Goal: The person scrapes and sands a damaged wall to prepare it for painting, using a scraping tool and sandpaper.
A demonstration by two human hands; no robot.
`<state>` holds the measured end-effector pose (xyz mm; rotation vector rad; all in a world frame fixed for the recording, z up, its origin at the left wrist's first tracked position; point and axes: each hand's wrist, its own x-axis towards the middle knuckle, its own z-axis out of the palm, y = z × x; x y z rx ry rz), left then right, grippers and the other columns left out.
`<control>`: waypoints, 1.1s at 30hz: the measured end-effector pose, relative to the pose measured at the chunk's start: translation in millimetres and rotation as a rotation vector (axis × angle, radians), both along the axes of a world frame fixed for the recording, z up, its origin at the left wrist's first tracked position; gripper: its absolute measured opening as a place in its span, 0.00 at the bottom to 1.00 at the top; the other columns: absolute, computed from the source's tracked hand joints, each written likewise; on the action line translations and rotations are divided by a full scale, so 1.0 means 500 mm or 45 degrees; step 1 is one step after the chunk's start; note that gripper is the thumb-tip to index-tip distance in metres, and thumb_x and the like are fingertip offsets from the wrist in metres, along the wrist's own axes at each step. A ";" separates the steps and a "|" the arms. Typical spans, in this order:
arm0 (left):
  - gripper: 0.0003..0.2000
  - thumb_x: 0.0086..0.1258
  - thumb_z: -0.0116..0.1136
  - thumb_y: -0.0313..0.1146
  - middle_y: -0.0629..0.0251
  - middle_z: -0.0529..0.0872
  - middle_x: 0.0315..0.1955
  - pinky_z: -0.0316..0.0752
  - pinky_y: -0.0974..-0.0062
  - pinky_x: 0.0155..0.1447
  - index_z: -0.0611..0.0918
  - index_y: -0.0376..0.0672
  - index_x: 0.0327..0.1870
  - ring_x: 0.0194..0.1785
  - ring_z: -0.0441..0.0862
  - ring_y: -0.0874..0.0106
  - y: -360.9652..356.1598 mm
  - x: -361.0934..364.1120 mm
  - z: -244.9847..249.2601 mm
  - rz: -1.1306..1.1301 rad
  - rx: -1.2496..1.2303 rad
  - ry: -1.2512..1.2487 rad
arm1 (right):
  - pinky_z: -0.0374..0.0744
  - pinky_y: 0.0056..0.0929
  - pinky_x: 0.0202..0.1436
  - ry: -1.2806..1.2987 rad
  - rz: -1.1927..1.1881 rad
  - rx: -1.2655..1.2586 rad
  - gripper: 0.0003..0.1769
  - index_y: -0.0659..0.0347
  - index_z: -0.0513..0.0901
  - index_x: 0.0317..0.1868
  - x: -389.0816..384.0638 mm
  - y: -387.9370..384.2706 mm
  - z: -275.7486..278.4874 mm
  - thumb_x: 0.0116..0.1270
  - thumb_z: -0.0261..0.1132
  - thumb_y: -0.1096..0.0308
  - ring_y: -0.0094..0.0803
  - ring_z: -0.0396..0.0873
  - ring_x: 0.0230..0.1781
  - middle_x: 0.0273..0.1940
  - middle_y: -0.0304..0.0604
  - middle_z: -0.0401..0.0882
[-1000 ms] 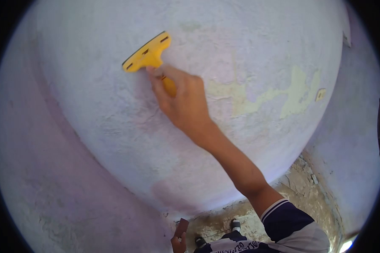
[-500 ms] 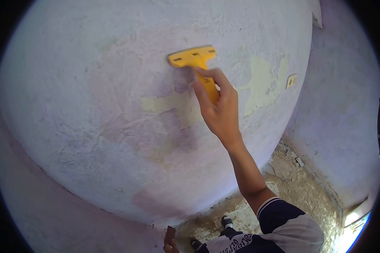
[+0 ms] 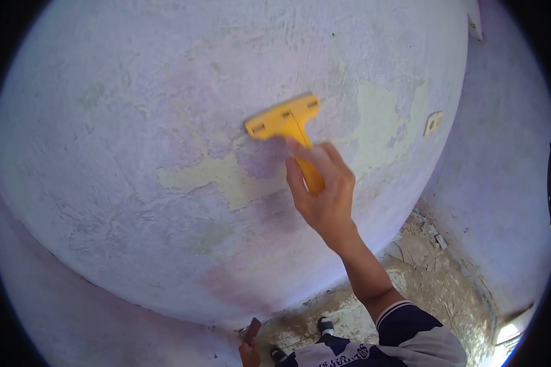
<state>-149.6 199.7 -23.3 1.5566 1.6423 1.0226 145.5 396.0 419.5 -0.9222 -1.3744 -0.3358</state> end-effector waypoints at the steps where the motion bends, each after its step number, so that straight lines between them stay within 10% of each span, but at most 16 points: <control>1: 0.22 0.78 0.48 0.38 0.53 0.80 0.63 0.64 0.68 0.73 0.74 0.35 0.67 0.67 0.75 0.62 0.000 0.007 0.021 -0.023 0.004 -0.085 | 0.76 0.25 0.30 -0.018 -0.023 -0.022 0.16 0.63 0.85 0.48 0.001 -0.005 -0.030 0.59 0.68 0.83 0.32 0.78 0.26 0.32 0.47 0.80; 6: 0.23 0.76 0.50 0.39 0.49 0.79 0.62 0.62 0.69 0.75 0.74 0.39 0.68 0.67 0.75 0.57 0.037 0.084 0.146 -0.155 0.054 -0.548 | 0.72 0.26 0.16 -0.012 -0.071 0.041 0.22 0.51 0.85 0.54 0.004 0.011 -0.159 0.57 0.71 0.77 0.28 0.76 0.17 0.34 0.41 0.79; 9: 0.18 0.71 0.58 0.36 0.47 0.88 0.46 0.76 0.65 0.56 0.82 0.31 0.54 0.53 0.86 0.57 0.027 0.091 0.090 0.156 0.149 -0.150 | 0.70 0.25 0.15 -0.045 -0.069 0.071 0.22 0.51 0.85 0.53 0.002 0.013 -0.085 0.57 0.72 0.77 0.26 0.72 0.15 0.34 0.40 0.78; 33: 0.14 0.74 0.56 0.33 0.50 0.88 0.37 0.77 0.68 0.50 0.82 0.29 0.50 0.44 0.87 0.62 0.009 0.010 0.077 0.199 0.031 -0.113 | 0.72 0.24 0.17 -0.037 -0.185 0.079 0.20 0.51 0.86 0.52 -0.033 0.013 -0.122 0.58 0.72 0.77 0.26 0.75 0.18 0.34 0.42 0.78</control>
